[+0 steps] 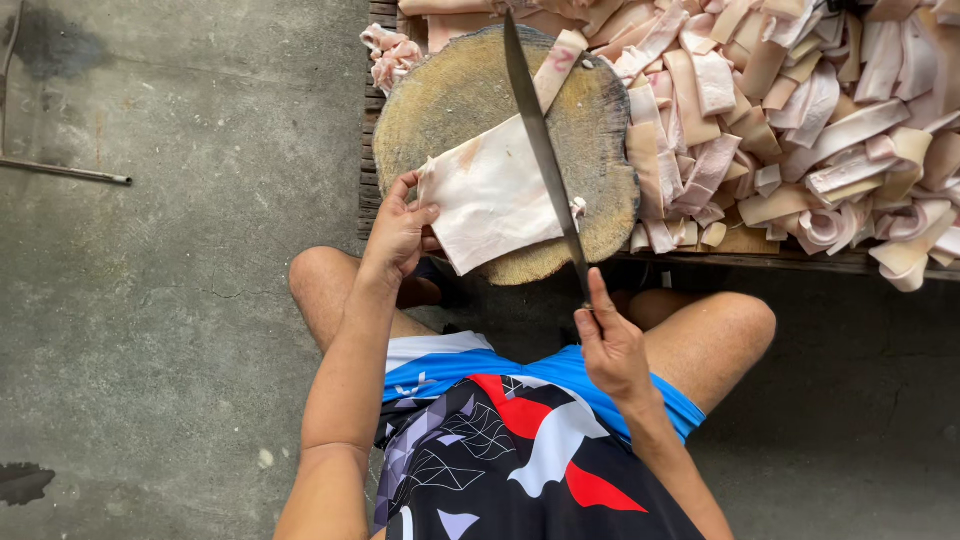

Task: The person sits on the floor and uses a large knife to slice sheets of pork skin into smaller strips on a round wooden cutting board. The person repeatedly picks up pieces of skin, cuts them, and places the resulting strips onto a pile.

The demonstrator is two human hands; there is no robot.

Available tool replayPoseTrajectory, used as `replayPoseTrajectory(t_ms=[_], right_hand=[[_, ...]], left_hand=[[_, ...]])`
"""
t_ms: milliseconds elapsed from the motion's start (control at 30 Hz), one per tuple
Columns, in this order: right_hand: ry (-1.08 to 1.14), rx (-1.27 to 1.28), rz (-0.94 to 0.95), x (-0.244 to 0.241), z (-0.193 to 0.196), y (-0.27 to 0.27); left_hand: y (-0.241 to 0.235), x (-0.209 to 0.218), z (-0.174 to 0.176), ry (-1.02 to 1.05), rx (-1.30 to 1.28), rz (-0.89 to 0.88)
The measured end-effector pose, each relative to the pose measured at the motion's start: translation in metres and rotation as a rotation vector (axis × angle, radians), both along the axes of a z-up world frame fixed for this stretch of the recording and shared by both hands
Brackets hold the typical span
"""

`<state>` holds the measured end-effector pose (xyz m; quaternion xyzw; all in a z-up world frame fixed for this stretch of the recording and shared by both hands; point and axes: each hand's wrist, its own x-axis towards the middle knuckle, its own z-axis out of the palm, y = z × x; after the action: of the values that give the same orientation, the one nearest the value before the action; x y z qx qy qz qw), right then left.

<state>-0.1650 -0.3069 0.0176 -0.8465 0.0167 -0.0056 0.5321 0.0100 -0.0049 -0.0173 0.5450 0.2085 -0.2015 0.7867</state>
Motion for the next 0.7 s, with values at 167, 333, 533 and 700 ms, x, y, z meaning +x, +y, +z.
replayPoseTrajectory(t_ms=[167,333,533,700], right_hand=[[-0.166,-0.238,0.097,0.019,-0.015,0.023],[0.07,-0.155,0.077,0.028,0.007,0.024],[-0.207,0.278,0.131,-0.006,0.076,-0.017],[-0.301,0.721,0.132,-0.008,0.017,-0.021]], left_hand=[[0.007,0.006,0.015,-0.023,0.083,-0.117],[-0.006,0.006,-0.003,-0.081,0.19,0.03],[-0.008,0.003,-0.028,-0.202,0.214,0.093],[-0.009,0.004,-0.018,-0.207,0.138,0.118]])
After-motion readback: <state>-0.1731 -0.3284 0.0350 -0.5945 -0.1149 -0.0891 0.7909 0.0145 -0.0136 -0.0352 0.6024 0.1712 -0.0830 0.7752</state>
